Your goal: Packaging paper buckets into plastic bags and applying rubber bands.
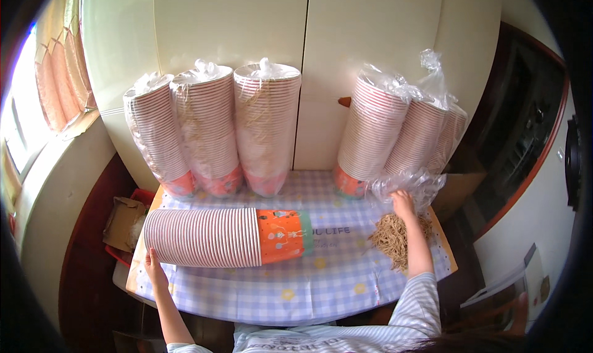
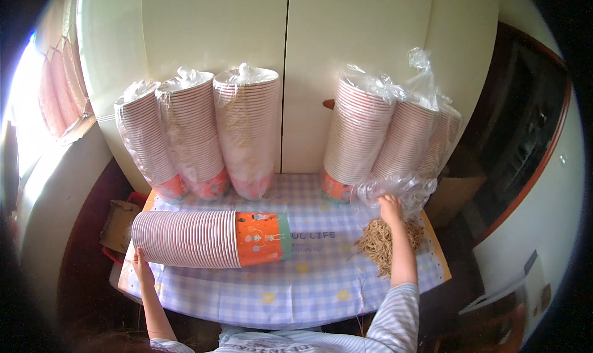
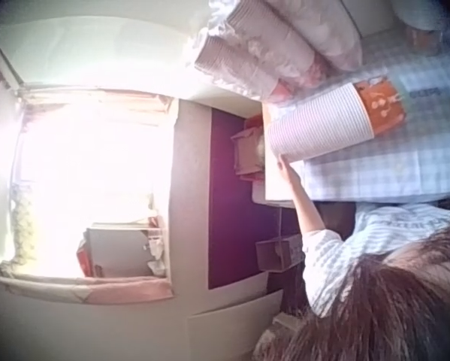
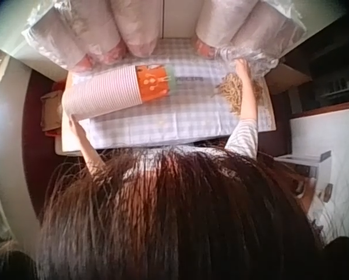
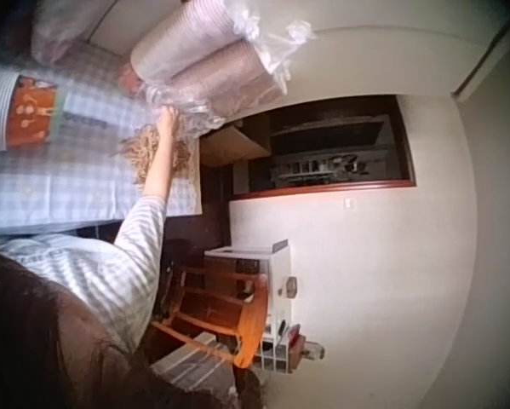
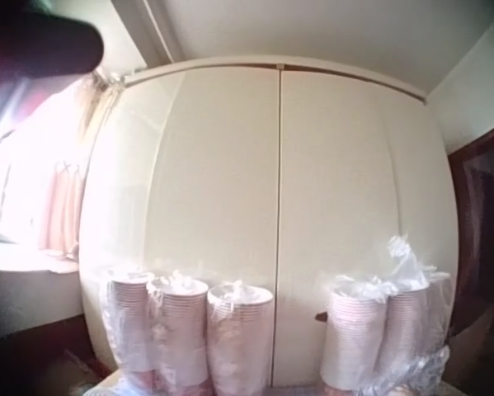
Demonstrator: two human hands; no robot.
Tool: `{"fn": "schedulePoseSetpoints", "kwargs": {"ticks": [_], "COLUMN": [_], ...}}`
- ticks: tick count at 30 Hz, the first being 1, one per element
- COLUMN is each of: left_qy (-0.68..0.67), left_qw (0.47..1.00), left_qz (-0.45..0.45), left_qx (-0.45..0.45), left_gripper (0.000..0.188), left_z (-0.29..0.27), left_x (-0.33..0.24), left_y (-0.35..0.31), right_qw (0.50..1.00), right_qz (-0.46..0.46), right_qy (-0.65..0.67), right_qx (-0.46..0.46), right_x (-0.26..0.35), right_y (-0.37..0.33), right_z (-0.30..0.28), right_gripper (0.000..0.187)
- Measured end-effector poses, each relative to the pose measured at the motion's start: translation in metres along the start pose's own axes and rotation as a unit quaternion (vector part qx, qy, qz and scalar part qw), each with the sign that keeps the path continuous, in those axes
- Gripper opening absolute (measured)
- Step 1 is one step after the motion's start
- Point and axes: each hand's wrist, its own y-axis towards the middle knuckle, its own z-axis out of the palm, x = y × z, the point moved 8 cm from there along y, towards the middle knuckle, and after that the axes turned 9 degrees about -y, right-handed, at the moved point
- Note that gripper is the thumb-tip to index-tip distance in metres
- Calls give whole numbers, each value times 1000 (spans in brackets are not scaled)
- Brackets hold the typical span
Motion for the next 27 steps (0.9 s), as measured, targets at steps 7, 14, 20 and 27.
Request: {"fn": "schedulePoseSetpoints", "kwargs": {"ticks": [7,14,20,27], "left_qy": [21,28,148,529], "left_qw": [1000,999,987,759], "left_qz": [3,-5,62,373], "left_qx": [-9,-27,-27,67], "left_gripper": [38,31,42,46], "left_z": [-1,-18,-1,149], "left_x": [-1,16,-15,-87], "left_y": [-3,1,-8,-67], "right_qw": [977,950,965,850], "right_qz": [-3,-40,-169,-461], "right_qy": [-41,-111,-46,240], "right_qx": [208,290,195,-89], "right_x": [23,32,162,345], "right_y": [8,0,-34,-83], "right_z": [93,92,-44,-174], "right_gripper": [31,32,25,21]}}
